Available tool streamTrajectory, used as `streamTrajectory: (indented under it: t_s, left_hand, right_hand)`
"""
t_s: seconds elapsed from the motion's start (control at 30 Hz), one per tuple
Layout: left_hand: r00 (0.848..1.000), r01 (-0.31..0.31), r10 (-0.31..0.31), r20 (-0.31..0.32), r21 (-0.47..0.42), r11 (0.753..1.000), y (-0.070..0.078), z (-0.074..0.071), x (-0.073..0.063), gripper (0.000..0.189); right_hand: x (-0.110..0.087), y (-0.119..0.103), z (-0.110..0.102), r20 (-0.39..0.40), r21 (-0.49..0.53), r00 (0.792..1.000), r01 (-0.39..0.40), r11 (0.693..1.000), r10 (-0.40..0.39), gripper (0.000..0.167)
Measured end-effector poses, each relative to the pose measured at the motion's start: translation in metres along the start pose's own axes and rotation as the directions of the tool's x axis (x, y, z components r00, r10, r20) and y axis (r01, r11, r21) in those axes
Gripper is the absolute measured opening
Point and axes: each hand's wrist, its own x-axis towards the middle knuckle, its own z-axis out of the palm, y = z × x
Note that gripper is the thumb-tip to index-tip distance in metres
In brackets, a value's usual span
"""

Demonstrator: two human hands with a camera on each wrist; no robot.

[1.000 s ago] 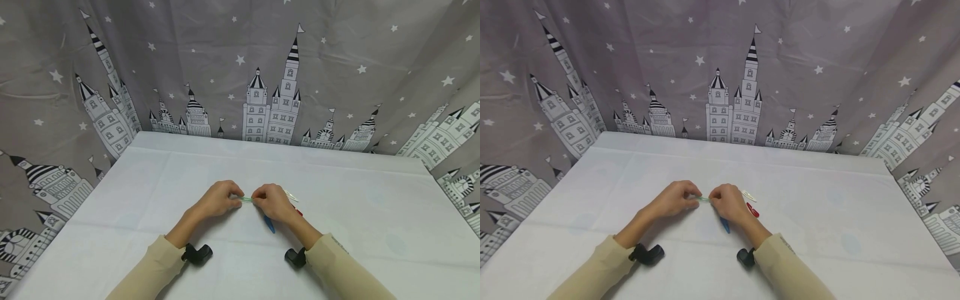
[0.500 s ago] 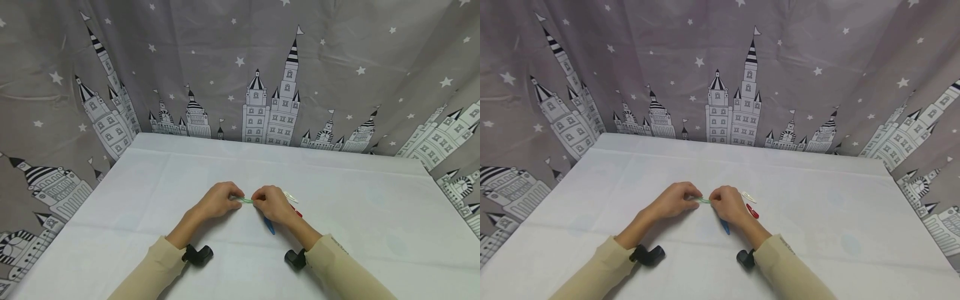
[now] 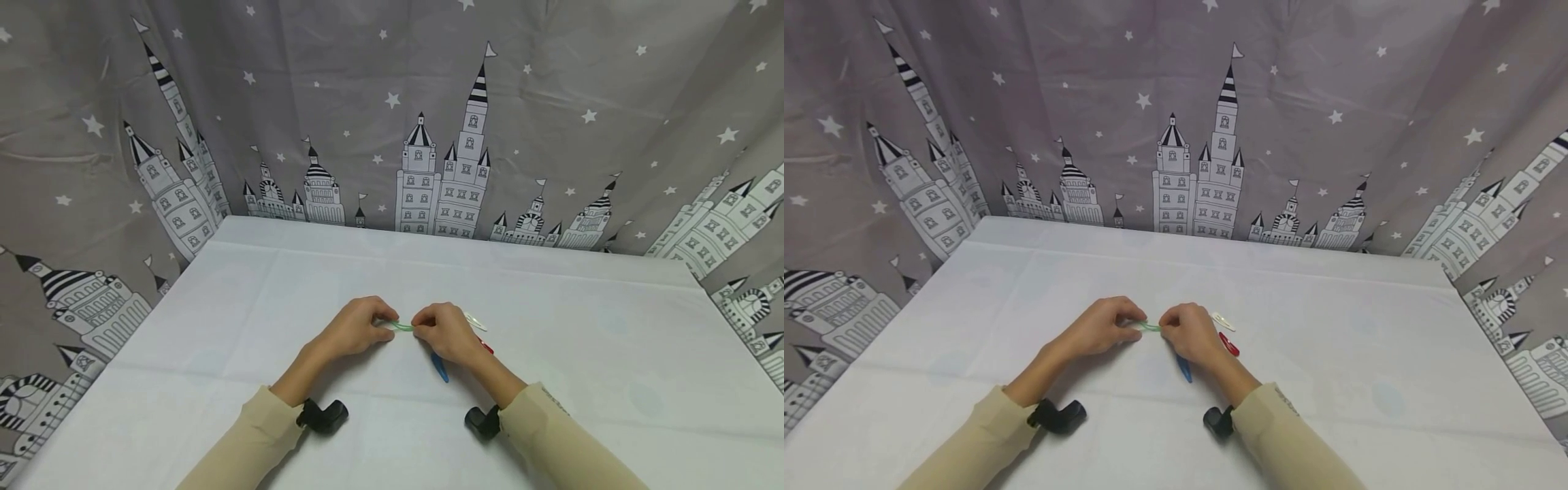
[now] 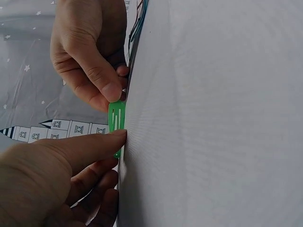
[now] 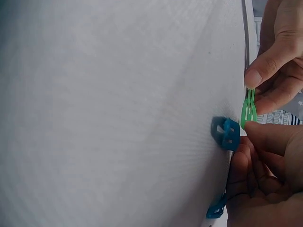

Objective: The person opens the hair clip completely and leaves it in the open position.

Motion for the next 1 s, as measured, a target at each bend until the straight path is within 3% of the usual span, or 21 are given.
streamTrajectory:
  t_s: [1.0]
  left_hand:
    - [0.999,0.040,-0.041,-0.020,-0.051,0.998,-0.0027,0.0026,-0.0020,0.026]
  right_hand:
    - [-0.0014,0.0064,-0.0008,0.001,0.090,0.999,-0.038,0.995,0.038,0.007]
